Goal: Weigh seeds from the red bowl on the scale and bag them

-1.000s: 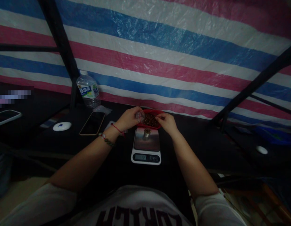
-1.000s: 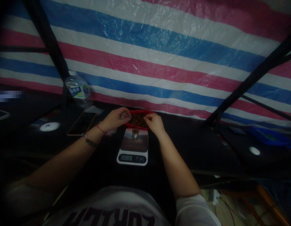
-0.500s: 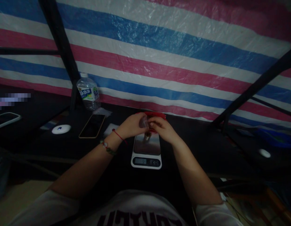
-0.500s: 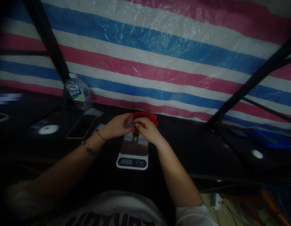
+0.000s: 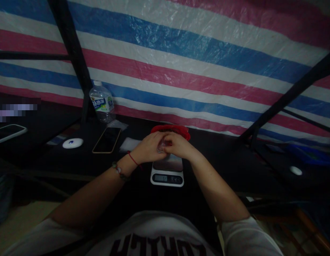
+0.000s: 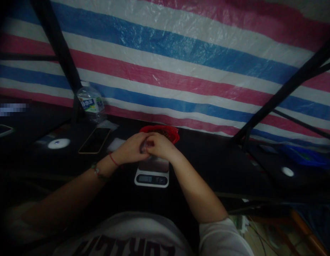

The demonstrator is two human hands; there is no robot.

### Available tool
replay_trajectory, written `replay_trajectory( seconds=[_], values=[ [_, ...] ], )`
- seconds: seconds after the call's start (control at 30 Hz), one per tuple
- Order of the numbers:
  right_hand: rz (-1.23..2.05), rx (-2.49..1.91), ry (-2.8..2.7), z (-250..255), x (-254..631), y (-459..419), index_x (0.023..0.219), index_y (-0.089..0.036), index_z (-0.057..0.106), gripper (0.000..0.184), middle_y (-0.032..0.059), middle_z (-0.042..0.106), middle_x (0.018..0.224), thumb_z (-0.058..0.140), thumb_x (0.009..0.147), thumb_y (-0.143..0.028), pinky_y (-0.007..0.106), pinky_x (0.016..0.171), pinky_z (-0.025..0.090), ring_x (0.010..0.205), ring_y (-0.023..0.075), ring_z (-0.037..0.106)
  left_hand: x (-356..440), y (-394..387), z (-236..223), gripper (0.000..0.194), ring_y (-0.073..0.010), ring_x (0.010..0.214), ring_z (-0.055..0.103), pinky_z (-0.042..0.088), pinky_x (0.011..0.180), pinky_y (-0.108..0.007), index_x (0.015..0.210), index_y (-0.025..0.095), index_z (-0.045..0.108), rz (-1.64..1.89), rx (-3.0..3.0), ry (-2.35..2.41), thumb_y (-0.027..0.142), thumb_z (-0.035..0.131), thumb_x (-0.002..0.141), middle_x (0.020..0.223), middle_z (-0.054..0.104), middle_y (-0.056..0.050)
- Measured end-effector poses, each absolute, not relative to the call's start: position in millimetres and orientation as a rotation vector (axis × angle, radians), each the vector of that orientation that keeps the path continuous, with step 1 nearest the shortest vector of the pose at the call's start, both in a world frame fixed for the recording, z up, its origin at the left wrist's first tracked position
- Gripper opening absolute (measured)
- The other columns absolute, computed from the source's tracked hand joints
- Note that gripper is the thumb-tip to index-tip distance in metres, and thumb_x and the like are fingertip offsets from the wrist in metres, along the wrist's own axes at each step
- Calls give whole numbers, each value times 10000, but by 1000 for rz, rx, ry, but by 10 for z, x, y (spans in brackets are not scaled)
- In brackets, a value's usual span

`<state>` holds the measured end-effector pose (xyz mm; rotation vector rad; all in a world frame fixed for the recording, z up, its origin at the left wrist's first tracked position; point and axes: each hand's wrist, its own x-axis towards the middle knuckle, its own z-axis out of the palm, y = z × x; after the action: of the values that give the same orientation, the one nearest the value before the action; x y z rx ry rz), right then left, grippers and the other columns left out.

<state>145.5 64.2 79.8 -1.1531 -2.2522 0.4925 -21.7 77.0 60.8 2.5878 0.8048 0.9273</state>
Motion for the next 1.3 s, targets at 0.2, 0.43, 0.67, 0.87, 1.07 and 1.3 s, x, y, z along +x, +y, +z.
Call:
replay_trajectory(
  seconds=[0.2, 0.43, 0.67, 0.87, 1.07, 1.3],
  values=[
    [489, -1222, -1747, 742, 1746, 634, 865, -177, 670, 234, 54, 680, 952, 538, 873, -369, 305, 800, 489, 887, 180, 627, -319, 972, 466, 487, -254, 988, 590, 471, 873, -382, 1094, 173, 552, 1020, 2420, 931, 366, 705, 674, 1070, 619, -94],
    [460, -1380, -1974, 121, 1884, 597, 1170, -183, 599, 586, 116, 608, 1192, 791, 635, -325, 416, 987, 406, 1122, 254, 553, -365, 1206, 186, 510, -244, 985, 590, 461, 874, -364, 1088, 157, 571, 972, 2391, 1002, 420, 718, 676, 1054, 629, -98],
    [466, -1374, -1900, -33, 1817, 668, 1038, -201, 659, 363, 84, 657, 1118, 725, 681, -199, 434, 1024, 380, 1202, 260, 519, -351, 1193, 112, 494, -234, 963, 602, 462, 838, -341, 1081, 170, 578, 836, 2441, 1076, 441, 691, 684, 1049, 643, -79],
    [480, -1282, -1848, 111, 1713, 723, 1086, -211, 645, 399, 70, 670, 1056, 723, 696, -240, 371, 914, 471, 997, 213, 618, -302, 1101, 175, 414, -222, 918, 619, 454, 805, -315, 1031, 210, 613, 790, 2470, 1040, 431, 690, 689, 987, 672, -45],
    [436, -1252, -1916, 231, 1641, 767, 1033, -191, 612, 359, 51, 656, 961, 719, 690, -182, 323, 806, 500, 888, 188, 623, -290, 1068, 169, 431, -210, 861, 628, 467, 727, -292, 1036, 202, 598, 815, 2374, 1035, 427, 701, 683, 952, 669, -36],
    [300, -1072, -2143, 543, 1582, 654, 1079, -216, 655, 329, 76, 645, 1067, 660, 761, -134, 356, 902, 475, 1009, 202, 600, -252, 1036, 130, 475, -202, 891, 634, 492, 776, -309, 1093, 183, 549, 935, 2174, 907, 395, 700, 696, 1018, 659, -51]
  ],
)
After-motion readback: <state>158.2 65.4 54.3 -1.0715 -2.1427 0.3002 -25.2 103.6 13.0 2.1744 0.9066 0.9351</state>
